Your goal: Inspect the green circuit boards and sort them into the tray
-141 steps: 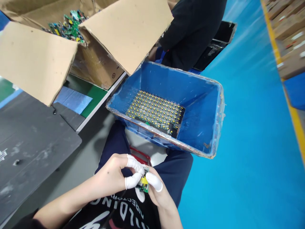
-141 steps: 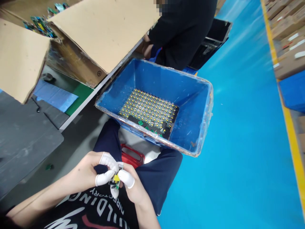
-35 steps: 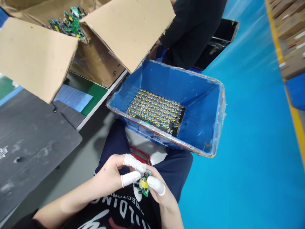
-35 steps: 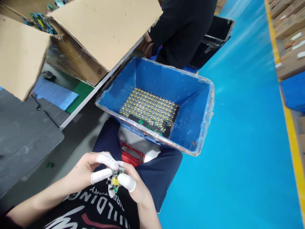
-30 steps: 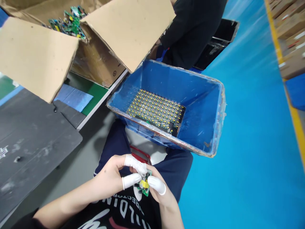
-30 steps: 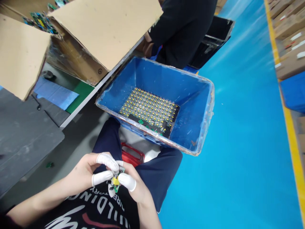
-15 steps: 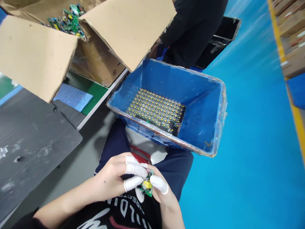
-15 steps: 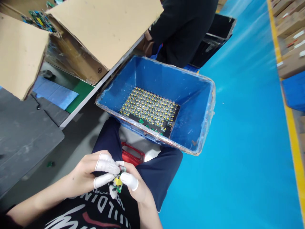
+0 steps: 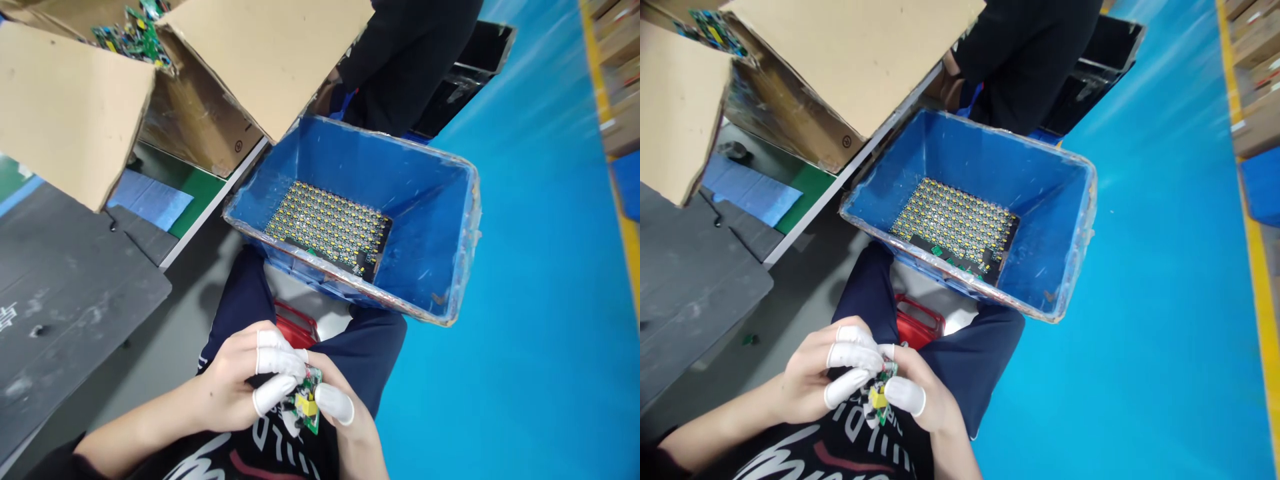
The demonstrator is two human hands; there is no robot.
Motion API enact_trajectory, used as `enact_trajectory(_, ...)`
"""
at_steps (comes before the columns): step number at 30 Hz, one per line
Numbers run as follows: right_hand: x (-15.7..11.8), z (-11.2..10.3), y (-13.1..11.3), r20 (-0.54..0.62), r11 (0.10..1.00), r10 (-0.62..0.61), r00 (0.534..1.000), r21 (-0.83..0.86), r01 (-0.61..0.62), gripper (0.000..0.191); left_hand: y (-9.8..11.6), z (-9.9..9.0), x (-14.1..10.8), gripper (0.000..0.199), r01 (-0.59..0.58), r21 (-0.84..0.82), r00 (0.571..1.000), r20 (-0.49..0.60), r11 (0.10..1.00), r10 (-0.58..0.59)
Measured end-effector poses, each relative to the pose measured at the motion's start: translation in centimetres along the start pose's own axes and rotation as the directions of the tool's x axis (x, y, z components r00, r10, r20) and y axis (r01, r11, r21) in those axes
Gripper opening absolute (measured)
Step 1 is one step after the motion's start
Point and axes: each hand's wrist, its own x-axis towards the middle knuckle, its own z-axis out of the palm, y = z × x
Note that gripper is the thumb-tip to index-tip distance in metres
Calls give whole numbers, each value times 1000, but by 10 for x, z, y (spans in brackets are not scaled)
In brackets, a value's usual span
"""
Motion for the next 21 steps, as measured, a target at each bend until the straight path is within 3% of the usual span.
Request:
enact_trajectory(4,4,-6,-1,16,1000,11,1000,-23,-10,53,-1,1,-1,19,-39,40,999,4,998,39)
enact_trajectory(7,5,-5,-6,-16,996,10,1000,-87,-12,49,0,2,-1,19,-1,-14,1000,6,1000,1)
enact_trajectory(11,1,5,-15,-86,993,-47,995,-115,37,44,4,1,1,15,200,-138,980,48,970,-196)
enact_trajectory(15,-3,14,-21,-158,994,-62,986,-104,46,43,4,-3,3,10,404,-238,914,149,883,-378)
enact_trajectory(21,1,15,-23,-129,986,-71,989,-156,50,44,1,-4,2,5,505,-321,863,192,801,-467)
